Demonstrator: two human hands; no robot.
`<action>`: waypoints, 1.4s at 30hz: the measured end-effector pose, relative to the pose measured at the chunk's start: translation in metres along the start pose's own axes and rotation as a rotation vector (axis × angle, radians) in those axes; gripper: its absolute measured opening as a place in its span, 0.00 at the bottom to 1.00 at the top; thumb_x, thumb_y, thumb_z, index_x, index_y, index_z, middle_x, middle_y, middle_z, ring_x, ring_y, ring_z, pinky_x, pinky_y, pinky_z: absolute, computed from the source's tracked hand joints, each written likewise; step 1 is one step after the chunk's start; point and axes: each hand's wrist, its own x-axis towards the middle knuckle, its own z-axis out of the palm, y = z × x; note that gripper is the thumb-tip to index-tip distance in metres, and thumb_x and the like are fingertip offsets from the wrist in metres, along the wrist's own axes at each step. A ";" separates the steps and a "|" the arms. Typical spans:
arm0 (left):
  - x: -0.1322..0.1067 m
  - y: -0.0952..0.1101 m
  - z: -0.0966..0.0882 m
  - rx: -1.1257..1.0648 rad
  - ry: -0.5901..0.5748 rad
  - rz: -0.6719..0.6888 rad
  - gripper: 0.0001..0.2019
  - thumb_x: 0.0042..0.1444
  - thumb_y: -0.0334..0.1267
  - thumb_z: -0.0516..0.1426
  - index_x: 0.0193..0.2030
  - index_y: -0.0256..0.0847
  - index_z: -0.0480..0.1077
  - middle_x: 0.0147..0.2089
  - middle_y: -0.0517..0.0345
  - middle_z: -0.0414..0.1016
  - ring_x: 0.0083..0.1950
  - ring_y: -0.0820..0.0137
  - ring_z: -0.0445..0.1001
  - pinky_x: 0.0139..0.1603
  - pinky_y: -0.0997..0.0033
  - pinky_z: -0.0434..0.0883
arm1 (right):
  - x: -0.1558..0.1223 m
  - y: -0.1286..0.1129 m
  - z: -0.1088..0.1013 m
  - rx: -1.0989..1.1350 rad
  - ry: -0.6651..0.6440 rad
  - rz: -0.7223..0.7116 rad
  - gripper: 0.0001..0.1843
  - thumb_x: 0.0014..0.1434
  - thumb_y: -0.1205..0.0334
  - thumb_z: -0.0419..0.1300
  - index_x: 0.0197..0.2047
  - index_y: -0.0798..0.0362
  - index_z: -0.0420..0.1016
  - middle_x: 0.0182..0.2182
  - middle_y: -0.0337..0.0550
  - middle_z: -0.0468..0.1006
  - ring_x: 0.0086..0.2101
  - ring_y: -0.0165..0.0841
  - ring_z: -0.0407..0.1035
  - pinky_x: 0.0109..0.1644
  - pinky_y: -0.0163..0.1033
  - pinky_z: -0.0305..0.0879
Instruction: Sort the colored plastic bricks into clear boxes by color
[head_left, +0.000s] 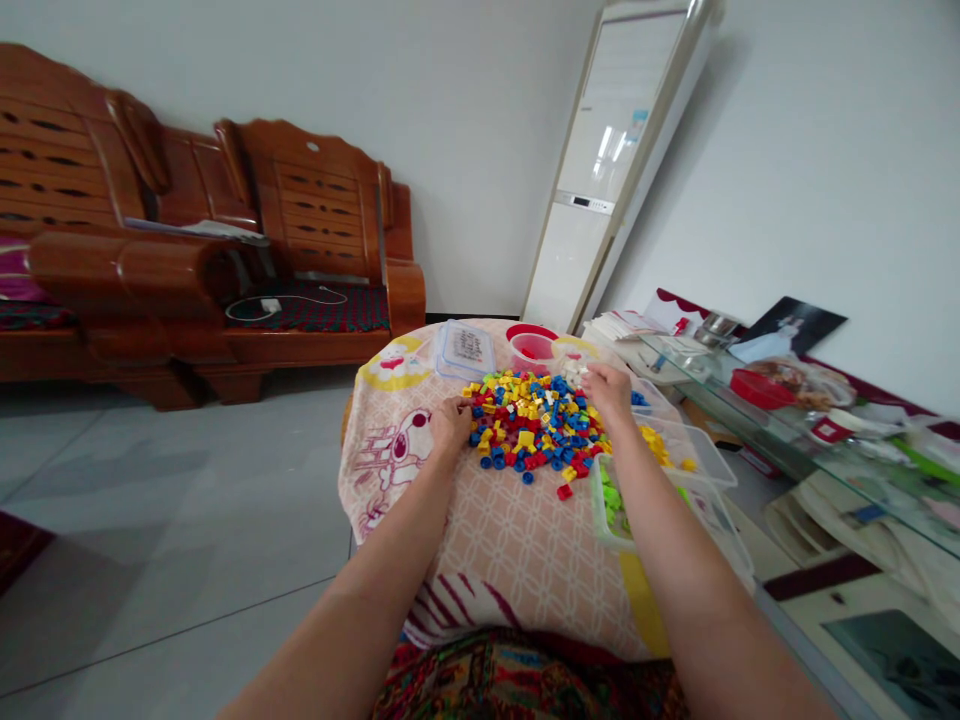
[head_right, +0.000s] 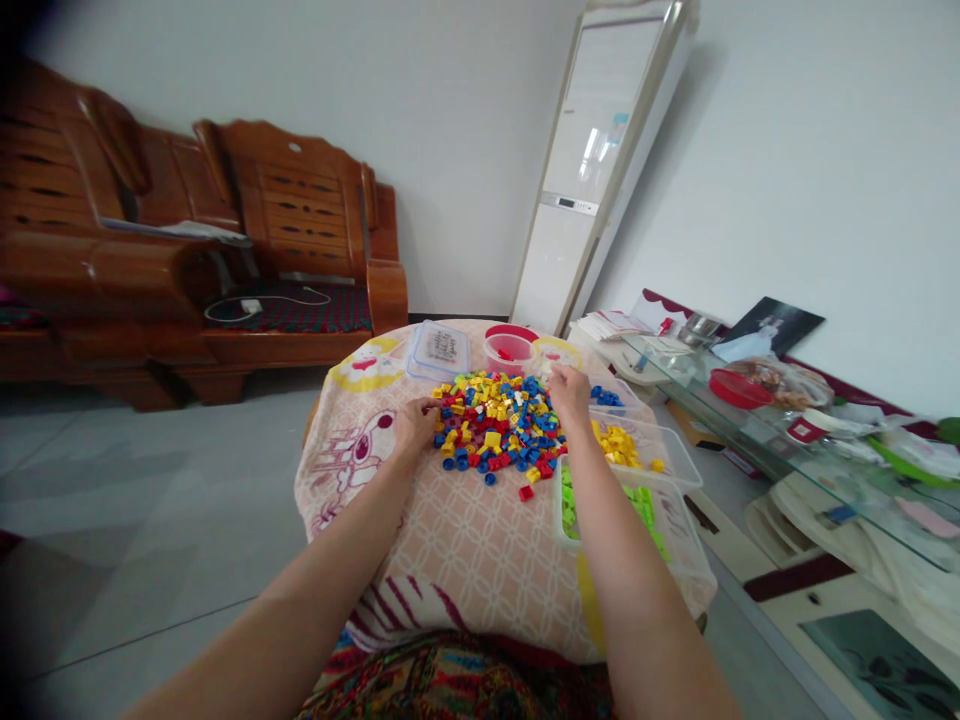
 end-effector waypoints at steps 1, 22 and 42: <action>0.000 0.000 0.000 -0.003 -0.003 0.003 0.17 0.60 0.33 0.55 0.51 0.45 0.81 0.49 0.51 0.83 0.51 0.61 0.79 0.50 0.66 0.72 | -0.014 0.004 -0.004 -0.071 -0.004 -0.041 0.15 0.54 0.58 0.59 0.40 0.54 0.82 0.32 0.45 0.84 0.39 0.39 0.77 0.46 0.40 0.73; -0.024 0.062 0.072 -0.347 0.020 0.408 0.22 0.64 0.30 0.50 0.63 0.39 0.69 0.67 0.46 0.69 0.70 0.64 0.65 0.72 0.59 0.60 | -0.160 0.095 -0.081 -0.740 0.050 -0.104 0.19 0.62 0.57 0.51 0.38 0.52 0.83 0.35 0.51 0.84 0.32 0.37 0.74 0.38 0.37 0.61; -0.136 0.031 0.055 0.253 -0.326 0.650 0.50 0.51 0.56 0.66 0.77 0.54 0.48 0.80 0.46 0.41 0.79 0.43 0.38 0.73 0.33 0.46 | -0.169 0.087 -0.076 -0.781 0.048 -0.145 0.17 0.66 0.61 0.50 0.35 0.51 0.79 0.33 0.47 0.82 0.32 0.35 0.72 0.38 0.37 0.57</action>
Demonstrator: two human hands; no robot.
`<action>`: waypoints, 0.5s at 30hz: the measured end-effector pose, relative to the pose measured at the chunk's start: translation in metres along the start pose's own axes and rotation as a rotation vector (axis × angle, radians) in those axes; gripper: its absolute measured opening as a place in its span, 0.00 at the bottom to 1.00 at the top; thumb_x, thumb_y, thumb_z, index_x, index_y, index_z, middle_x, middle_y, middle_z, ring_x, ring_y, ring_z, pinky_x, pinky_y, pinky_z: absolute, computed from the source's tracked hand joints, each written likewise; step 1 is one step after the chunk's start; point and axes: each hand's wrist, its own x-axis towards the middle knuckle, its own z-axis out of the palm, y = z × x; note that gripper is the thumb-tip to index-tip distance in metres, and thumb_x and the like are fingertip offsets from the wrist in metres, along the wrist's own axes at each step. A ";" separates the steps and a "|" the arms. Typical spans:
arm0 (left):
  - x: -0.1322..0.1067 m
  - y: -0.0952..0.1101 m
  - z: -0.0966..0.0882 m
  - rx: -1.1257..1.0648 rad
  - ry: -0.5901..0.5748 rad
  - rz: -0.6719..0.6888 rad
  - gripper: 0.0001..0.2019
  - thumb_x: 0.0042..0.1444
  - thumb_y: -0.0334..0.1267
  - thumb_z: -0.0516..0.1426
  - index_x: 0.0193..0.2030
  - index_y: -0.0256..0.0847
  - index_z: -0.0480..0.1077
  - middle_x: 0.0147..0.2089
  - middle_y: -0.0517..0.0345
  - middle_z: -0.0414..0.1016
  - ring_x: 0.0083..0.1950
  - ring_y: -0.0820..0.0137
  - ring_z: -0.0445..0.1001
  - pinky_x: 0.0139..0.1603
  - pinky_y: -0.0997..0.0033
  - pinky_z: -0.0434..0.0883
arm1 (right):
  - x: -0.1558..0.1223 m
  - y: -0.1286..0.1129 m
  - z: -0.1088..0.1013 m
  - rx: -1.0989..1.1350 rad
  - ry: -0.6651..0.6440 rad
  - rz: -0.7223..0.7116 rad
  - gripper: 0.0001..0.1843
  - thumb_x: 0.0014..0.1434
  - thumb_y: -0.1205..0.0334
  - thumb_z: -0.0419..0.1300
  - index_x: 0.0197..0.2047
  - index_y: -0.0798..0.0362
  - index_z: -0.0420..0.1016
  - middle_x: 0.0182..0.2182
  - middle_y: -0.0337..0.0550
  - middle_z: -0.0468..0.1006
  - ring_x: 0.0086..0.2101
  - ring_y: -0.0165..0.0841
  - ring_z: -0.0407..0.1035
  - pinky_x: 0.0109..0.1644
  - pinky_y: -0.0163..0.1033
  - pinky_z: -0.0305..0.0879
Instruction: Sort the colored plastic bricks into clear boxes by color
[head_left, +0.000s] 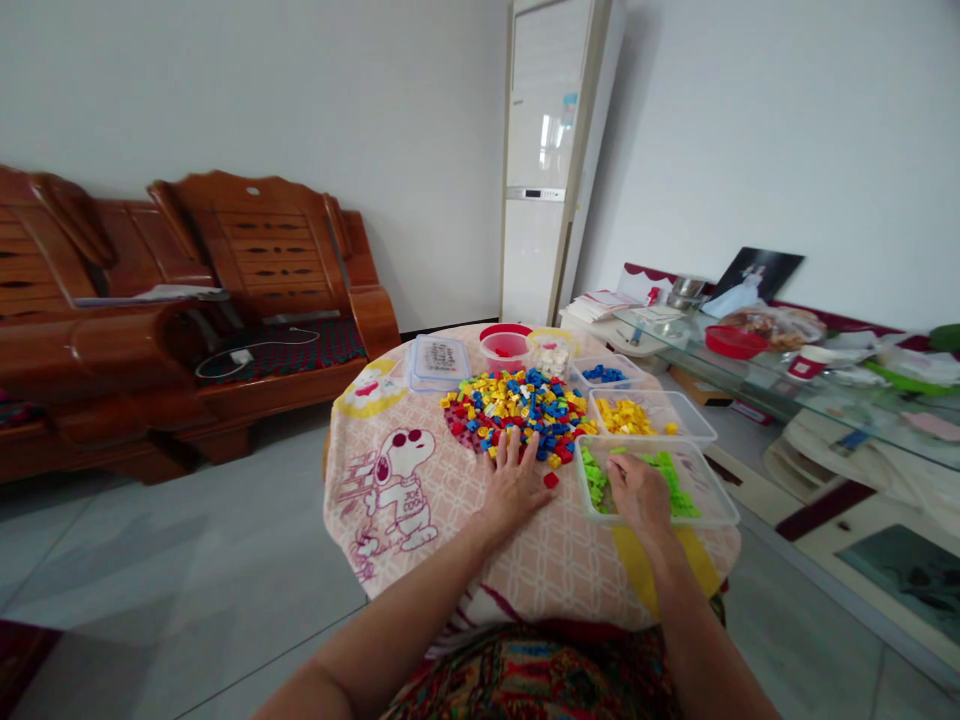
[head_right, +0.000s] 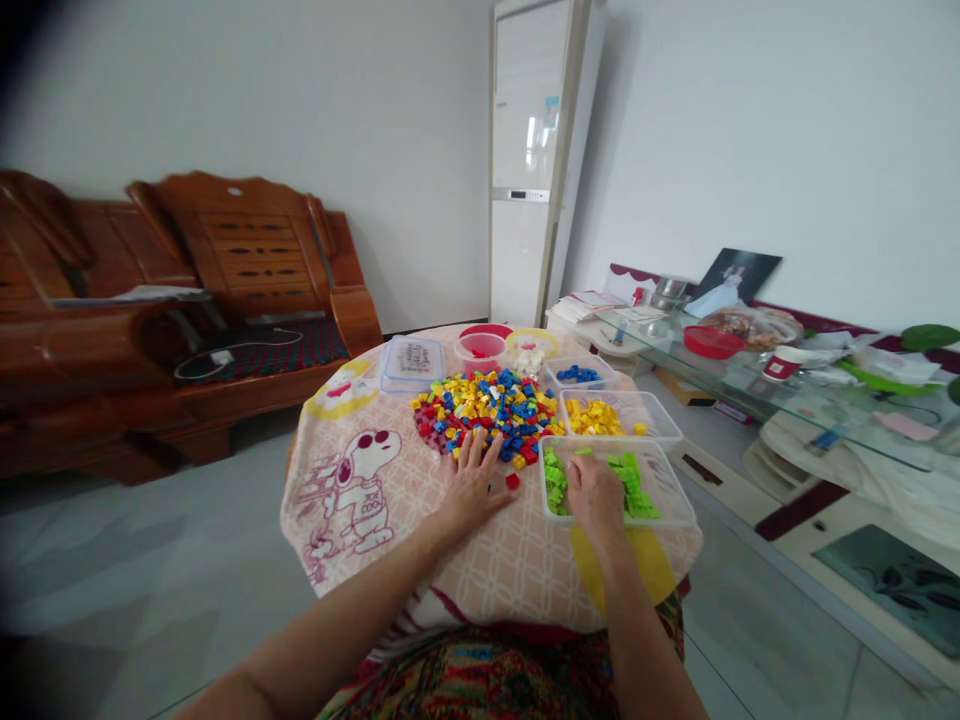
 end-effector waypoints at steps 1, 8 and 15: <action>0.008 0.000 -0.001 0.021 -0.011 0.010 0.48 0.53 0.56 0.65 0.77 0.53 0.49 0.80 0.46 0.41 0.79 0.44 0.39 0.73 0.32 0.46 | 0.000 -0.001 0.000 0.002 0.002 0.003 0.17 0.66 0.61 0.50 0.34 0.51 0.79 0.33 0.47 0.82 0.32 0.35 0.72 0.38 0.37 0.57; 0.068 -0.021 -0.010 0.064 0.196 0.021 0.34 0.62 0.51 0.58 0.73 0.47 0.58 0.77 0.42 0.53 0.76 0.48 0.51 0.72 0.32 0.48 | -0.001 -0.003 -0.001 0.017 0.006 -0.003 0.16 0.67 0.63 0.51 0.33 0.52 0.78 0.32 0.47 0.81 0.33 0.34 0.70 0.39 0.36 0.55; 0.068 -0.009 -0.012 -0.079 0.397 0.301 0.15 0.66 0.41 0.53 0.55 0.42 0.76 0.56 0.45 0.77 0.57 0.58 0.72 0.62 0.52 0.66 | -0.003 -0.006 -0.003 0.007 0.007 0.015 0.15 0.67 0.64 0.52 0.34 0.53 0.78 0.31 0.46 0.80 0.32 0.34 0.69 0.38 0.37 0.54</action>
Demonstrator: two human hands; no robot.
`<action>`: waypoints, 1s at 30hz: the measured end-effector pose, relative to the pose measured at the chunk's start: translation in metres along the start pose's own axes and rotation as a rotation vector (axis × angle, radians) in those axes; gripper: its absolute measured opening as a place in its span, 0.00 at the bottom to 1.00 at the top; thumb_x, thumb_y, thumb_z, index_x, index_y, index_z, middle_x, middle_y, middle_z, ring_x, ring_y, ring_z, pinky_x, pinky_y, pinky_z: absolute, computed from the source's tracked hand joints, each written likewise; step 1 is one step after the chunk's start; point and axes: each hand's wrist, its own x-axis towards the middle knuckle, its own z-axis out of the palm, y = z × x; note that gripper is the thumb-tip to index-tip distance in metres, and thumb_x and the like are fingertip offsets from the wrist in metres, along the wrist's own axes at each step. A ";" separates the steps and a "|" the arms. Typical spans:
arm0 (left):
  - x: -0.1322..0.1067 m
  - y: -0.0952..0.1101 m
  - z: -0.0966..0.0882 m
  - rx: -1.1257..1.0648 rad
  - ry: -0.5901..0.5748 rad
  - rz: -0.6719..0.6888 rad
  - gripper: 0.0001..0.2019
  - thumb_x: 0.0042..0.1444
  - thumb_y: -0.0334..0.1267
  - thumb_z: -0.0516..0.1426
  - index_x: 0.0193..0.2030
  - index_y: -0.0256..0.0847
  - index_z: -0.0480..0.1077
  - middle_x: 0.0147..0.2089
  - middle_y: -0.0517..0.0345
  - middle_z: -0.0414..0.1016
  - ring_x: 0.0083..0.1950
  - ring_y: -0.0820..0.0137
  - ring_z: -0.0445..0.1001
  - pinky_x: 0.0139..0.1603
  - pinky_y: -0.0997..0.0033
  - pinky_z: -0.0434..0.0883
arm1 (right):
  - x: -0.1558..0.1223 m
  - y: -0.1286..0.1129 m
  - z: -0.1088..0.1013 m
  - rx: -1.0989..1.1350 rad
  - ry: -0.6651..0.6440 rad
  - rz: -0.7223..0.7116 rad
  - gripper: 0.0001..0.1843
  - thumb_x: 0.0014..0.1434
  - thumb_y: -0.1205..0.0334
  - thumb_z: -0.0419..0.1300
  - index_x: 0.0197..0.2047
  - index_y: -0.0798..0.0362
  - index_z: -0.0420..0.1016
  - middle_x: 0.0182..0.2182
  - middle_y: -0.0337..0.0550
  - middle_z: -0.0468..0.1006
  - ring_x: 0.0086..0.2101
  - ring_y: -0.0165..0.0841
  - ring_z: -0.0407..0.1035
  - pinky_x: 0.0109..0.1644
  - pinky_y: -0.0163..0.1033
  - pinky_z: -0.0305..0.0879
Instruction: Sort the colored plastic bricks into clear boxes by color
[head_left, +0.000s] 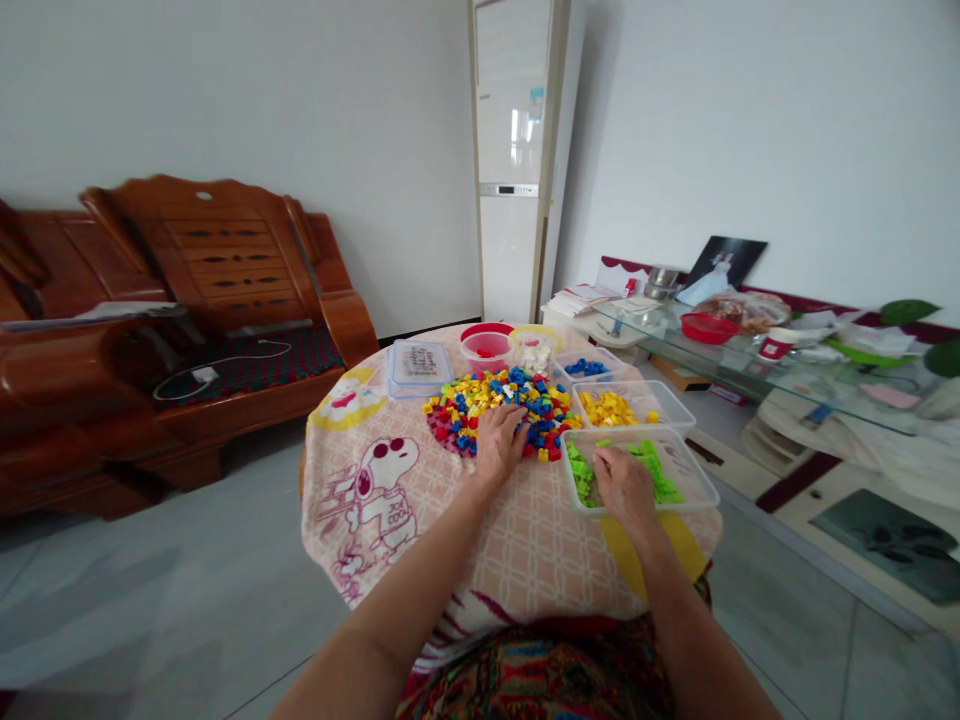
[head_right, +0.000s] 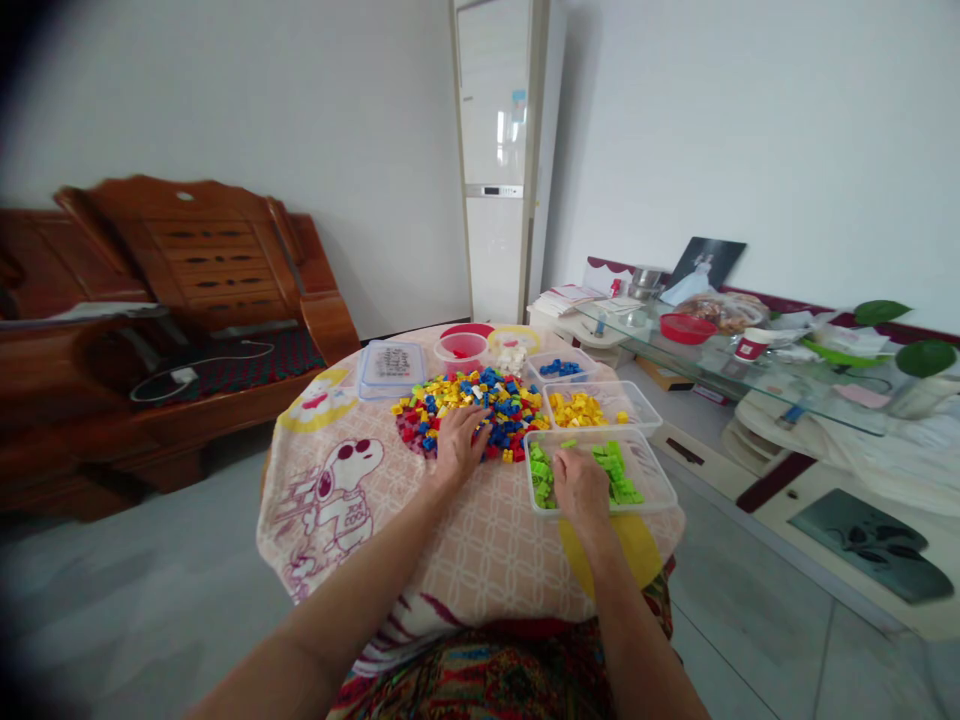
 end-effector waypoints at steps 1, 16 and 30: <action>-0.003 0.007 0.001 -0.021 -0.042 0.062 0.14 0.66 0.41 0.54 0.53 0.42 0.77 0.52 0.46 0.78 0.54 0.59 0.73 0.59 0.54 0.67 | 0.000 -0.001 0.000 -0.001 0.002 0.001 0.15 0.67 0.64 0.52 0.34 0.53 0.78 0.31 0.46 0.80 0.32 0.34 0.69 0.38 0.37 0.54; -0.006 0.013 0.026 -0.199 -0.074 0.016 0.14 0.60 0.30 0.56 0.50 0.42 0.79 0.43 0.50 0.76 0.45 0.65 0.74 0.48 0.66 0.72 | 0.000 0.001 0.004 0.010 -0.011 0.018 0.15 0.68 0.64 0.52 0.34 0.53 0.78 0.32 0.46 0.80 0.33 0.33 0.70 0.38 0.36 0.54; 0.038 0.032 0.068 -0.645 -0.018 0.042 0.17 0.61 0.26 0.52 0.53 0.40 0.76 0.53 0.47 0.79 0.52 0.65 0.79 0.56 0.62 0.76 | 0.000 -0.007 -0.001 -0.021 -0.026 0.057 0.14 0.67 0.65 0.52 0.36 0.52 0.79 0.33 0.46 0.81 0.34 0.34 0.70 0.39 0.36 0.56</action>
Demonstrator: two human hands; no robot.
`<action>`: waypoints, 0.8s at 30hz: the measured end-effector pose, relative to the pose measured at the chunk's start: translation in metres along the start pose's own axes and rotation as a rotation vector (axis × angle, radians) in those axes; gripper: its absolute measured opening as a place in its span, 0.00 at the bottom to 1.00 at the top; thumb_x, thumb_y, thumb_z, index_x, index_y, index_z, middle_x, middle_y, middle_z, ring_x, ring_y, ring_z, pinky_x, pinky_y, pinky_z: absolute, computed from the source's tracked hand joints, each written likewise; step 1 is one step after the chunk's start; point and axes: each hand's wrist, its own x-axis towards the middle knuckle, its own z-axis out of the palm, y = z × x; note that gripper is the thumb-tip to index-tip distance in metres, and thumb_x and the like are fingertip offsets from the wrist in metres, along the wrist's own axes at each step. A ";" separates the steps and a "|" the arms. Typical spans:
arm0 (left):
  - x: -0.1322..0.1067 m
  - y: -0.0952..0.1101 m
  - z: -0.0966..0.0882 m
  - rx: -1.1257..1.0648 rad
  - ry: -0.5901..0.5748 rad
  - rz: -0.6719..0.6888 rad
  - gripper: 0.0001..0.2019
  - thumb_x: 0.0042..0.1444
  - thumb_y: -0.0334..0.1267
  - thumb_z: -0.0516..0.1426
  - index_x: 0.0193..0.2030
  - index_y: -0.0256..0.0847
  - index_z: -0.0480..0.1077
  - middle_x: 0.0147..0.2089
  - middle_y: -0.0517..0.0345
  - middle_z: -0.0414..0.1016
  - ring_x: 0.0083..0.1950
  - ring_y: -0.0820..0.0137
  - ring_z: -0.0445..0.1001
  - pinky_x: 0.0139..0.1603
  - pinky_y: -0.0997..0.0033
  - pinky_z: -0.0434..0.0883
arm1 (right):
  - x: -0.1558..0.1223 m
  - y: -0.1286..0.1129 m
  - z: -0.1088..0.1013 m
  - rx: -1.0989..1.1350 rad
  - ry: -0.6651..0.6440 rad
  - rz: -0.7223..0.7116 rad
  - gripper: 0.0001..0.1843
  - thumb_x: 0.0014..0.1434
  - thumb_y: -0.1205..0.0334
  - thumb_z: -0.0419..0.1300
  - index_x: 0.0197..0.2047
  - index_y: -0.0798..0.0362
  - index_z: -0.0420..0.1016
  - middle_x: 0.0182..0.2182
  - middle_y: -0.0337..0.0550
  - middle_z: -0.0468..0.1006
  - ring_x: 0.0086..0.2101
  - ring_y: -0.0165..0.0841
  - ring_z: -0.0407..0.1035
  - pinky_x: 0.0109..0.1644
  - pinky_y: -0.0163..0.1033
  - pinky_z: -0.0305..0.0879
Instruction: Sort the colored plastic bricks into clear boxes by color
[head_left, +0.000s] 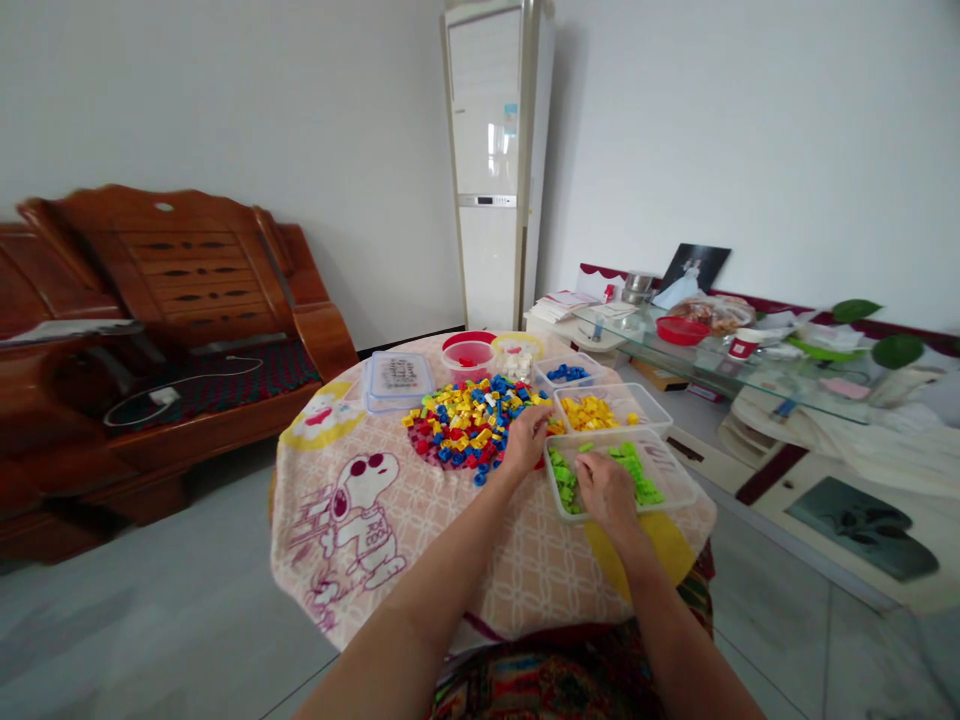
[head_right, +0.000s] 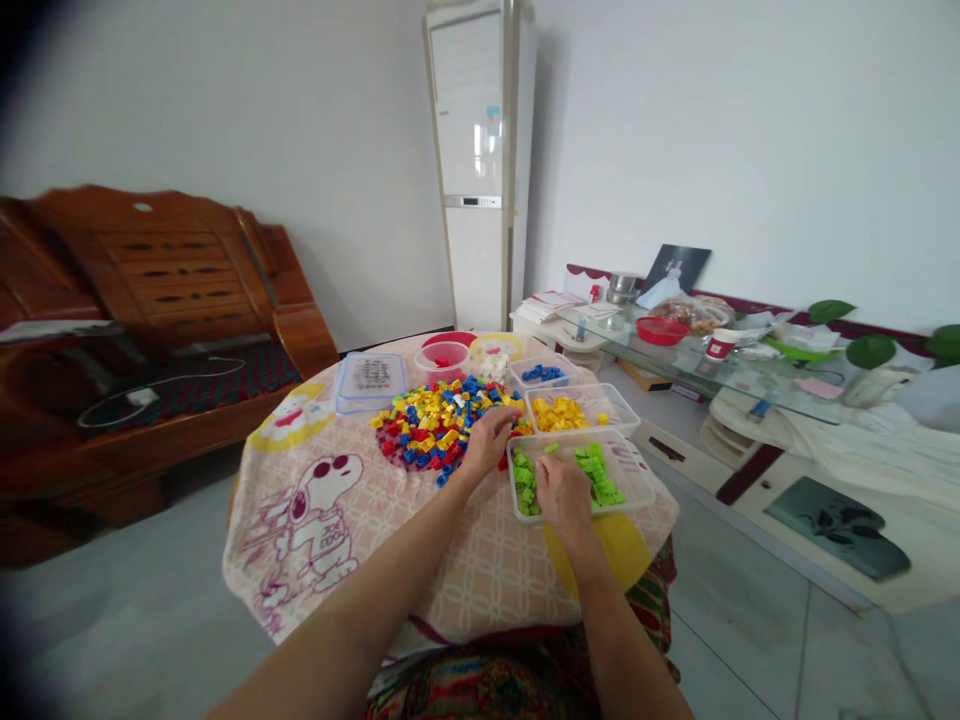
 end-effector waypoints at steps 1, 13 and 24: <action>-0.006 -0.003 -0.005 0.060 0.009 0.016 0.16 0.62 0.25 0.52 0.50 0.40 0.77 0.51 0.48 0.80 0.53 0.65 0.78 0.57 0.61 0.75 | 0.000 0.000 0.000 -0.001 -0.001 0.003 0.14 0.67 0.65 0.52 0.36 0.52 0.79 0.33 0.46 0.81 0.35 0.34 0.70 0.39 0.36 0.56; -0.013 0.011 -0.048 0.546 0.060 -0.148 0.13 0.60 0.29 0.56 0.47 0.42 0.80 0.45 0.48 0.81 0.48 0.61 0.78 0.55 0.60 0.72 | 0.000 0.003 0.000 0.010 0.008 -0.034 0.15 0.67 0.65 0.51 0.34 0.52 0.78 0.32 0.46 0.80 0.34 0.34 0.70 0.39 0.36 0.55; -0.016 0.009 -0.091 0.604 0.113 -0.530 0.05 0.59 0.38 0.61 0.37 0.42 0.79 0.42 0.52 0.82 0.44 0.65 0.78 0.43 0.71 0.70 | -0.001 0.003 0.000 -0.013 0.019 -0.043 0.18 0.68 0.64 0.50 0.30 0.53 0.76 0.29 0.45 0.78 0.31 0.32 0.67 0.36 0.36 0.52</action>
